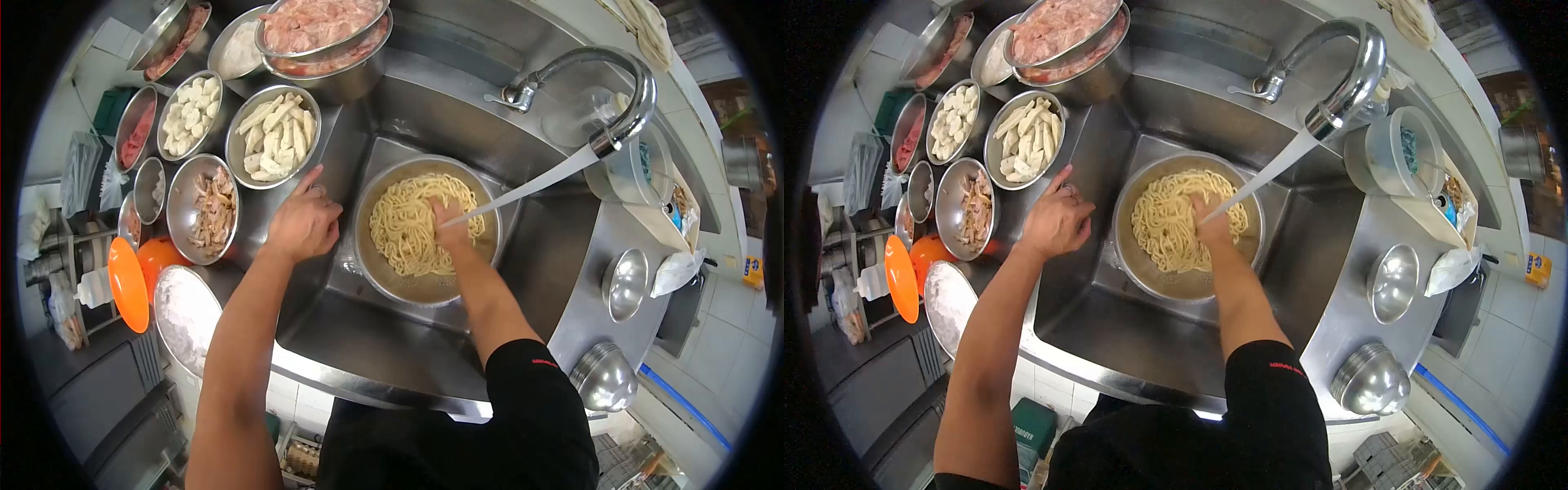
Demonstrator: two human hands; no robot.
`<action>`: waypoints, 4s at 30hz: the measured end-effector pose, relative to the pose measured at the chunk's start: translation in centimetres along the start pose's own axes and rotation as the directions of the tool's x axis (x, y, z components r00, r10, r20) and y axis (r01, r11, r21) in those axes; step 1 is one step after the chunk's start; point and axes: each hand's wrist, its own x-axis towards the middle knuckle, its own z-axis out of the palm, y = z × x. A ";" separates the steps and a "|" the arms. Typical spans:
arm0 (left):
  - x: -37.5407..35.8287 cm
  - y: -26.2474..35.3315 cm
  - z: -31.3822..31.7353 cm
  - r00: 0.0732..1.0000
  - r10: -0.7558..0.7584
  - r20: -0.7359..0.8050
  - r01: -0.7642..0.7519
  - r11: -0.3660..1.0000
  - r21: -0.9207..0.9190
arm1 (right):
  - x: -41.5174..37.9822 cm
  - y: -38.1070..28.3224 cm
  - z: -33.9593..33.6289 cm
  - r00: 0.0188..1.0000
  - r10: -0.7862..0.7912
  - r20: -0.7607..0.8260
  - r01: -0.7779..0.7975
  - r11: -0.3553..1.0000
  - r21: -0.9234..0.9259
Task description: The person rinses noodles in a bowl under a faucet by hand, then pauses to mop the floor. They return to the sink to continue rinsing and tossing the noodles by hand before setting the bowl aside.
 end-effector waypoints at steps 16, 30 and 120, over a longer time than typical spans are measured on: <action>0.0 -0.1 -0.6 0.998 -0.014 0.066 0.012 0.999 0.034 | -0.5 -20.5 -23.1 0.801 -0.165 0.575 0.455 0.793 -0.406; -0.2 -0.5 0.2 1.000 0.029 0.003 -0.029 1.000 0.008 | -5.7 -24.1 -31.5 0.838 -0.253 0.484 0.469 0.788 -0.399; -0.4 -0.7 -0.2 1.000 0.011 0.016 -0.010 0.999 -0.038 | 6.8 -10.3 -1.5 0.952 0.064 0.299 0.111 0.838 -0.534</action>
